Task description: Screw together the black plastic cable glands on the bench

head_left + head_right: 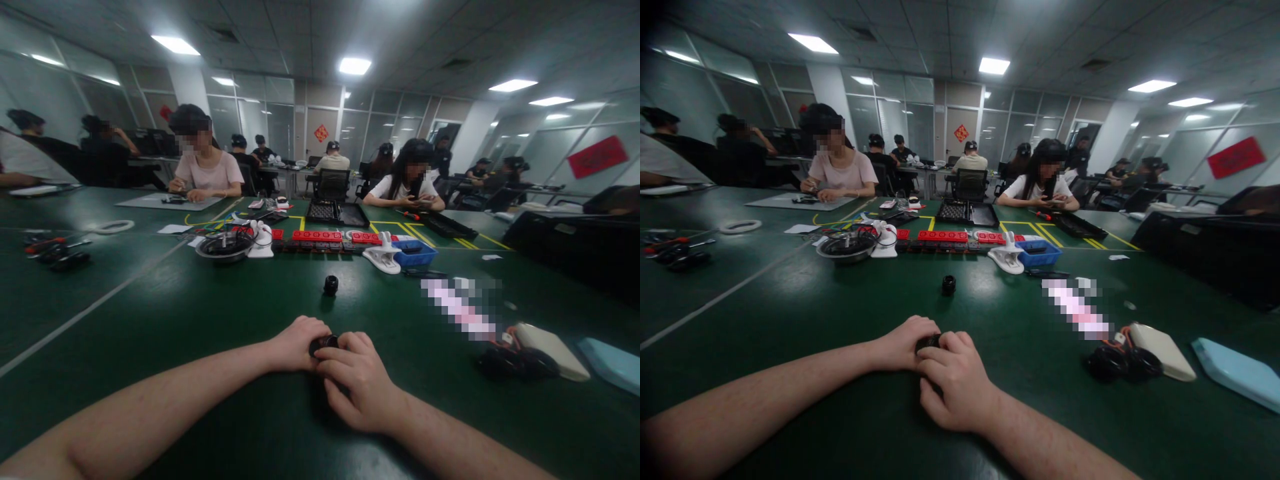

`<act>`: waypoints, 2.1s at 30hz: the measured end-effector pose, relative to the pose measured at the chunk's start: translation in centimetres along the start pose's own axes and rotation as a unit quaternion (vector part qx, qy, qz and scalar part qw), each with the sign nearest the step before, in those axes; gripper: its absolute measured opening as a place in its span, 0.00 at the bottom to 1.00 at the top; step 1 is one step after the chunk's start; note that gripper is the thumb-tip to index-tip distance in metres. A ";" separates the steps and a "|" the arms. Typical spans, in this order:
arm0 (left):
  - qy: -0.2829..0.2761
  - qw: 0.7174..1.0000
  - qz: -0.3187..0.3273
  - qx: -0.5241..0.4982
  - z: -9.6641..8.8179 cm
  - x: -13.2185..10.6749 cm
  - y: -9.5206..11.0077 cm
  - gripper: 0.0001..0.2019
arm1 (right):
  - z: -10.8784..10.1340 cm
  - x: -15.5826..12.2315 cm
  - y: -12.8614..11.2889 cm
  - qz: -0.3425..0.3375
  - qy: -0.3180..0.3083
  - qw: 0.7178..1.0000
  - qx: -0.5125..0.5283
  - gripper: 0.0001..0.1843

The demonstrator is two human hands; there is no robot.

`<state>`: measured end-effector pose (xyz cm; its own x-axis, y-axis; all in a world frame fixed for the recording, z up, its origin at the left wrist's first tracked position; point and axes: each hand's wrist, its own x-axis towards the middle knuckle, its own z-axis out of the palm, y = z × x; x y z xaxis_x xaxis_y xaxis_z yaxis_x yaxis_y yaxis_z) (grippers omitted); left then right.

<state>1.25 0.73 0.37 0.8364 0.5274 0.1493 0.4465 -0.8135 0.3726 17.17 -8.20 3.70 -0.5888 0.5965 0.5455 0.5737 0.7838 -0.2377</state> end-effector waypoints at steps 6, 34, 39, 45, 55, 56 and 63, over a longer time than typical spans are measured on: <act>-0.006 1.000 -0.006 -0.003 -0.3 0.0 0.1 0.16 | 0.0 -0.6 0.0 -0.014 0.004 1.000 -0.005 0.10; -0.002 1.000 -0.007 -0.028 -0.2 0.0 0.1 0.22 | 0.1 0.3 1.8 0.195 -0.019 0.977 -0.083 0.08; 0.002 1.000 -0.008 -0.023 -0.3 0.0 0.3 0.21 | 0.0 0.5 1.1 0.153 -0.026 0.987 -0.041 0.12; -0.008 1.000 -0.002 -0.015 -0.1 0.0 0.1 0.18 | 0.0 0.4 0.3 0.097 -0.030 0.995 -0.022 0.14; -0.026 0.999 0.008 0.019 -0.2 0.1 0.3 0.15 | 0.8 0.3 0.9 0.055 -0.060 0.997 0.001 0.14; -0.026 0.999 0.009 0.018 -0.3 0.0 0.3 0.16 | 0.9 0.3 1.0 0.049 -0.055 0.997 0.014 0.13; -0.010 1.000 0.005 0.010 -0.2 -0.2 0.2 0.19 | 0.8 0.0 1.3 0.011 -0.015 0.992 0.128 0.21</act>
<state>1.10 0.55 0.62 0.8473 0.5139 0.1345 0.4436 -0.8238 0.3530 17.42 -7.05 2.79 -0.5964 0.6155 0.5152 0.4254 0.7867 -0.4474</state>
